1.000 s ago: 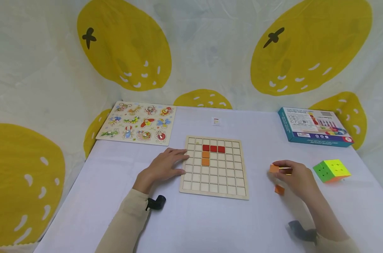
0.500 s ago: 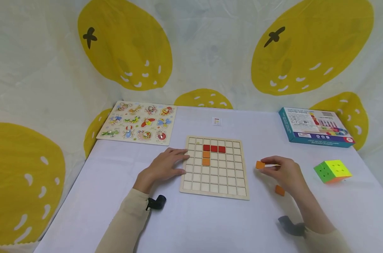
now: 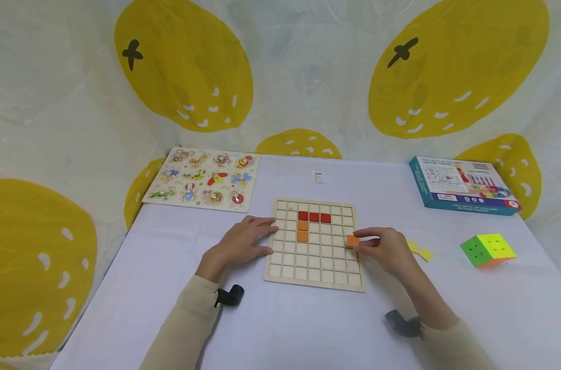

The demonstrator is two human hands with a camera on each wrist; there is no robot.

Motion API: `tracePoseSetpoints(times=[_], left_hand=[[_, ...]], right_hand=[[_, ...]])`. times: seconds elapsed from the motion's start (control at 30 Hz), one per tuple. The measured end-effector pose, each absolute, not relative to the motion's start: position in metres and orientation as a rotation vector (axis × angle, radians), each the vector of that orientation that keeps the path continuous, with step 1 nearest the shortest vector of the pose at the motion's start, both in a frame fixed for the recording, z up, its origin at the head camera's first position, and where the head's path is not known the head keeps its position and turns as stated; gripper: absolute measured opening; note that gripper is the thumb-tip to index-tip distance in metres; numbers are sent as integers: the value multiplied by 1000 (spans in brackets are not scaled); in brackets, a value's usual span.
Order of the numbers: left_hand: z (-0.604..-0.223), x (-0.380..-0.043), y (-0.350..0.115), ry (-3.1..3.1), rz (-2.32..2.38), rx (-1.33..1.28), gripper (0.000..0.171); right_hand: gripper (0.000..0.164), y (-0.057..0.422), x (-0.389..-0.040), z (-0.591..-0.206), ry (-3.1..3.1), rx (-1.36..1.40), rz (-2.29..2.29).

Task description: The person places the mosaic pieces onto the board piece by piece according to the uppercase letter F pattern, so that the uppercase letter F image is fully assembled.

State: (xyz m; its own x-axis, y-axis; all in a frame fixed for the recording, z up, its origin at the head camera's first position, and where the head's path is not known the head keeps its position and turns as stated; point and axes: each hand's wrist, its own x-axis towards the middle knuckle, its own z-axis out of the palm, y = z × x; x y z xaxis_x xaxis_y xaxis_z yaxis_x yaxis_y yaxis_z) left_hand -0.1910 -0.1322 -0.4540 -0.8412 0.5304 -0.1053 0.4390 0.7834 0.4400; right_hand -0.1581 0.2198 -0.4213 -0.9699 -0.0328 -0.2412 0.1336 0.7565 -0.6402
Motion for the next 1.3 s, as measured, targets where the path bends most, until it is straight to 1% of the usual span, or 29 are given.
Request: tracePoseSetpoints(times=[0.13, 0.37, 0.67, 1.3], left_hand=[[-455, -192, -132, 2751, 594, 757, 60], [-455, -192, -132, 2752, 594, 745, 61], [-457, -194, -133, 2745, 599, 731, 60], [-455, -193, -133, 2743, 609, 736, 60]], right_hand=[[36, 205, -161, -425, 2684, 41, -1053], [31, 178, -166, -435, 2692, -163, -1103], [25, 144, -167, -439, 2689, -248, -1124], [24, 126, -170, -443, 2753, -293, -1082]])
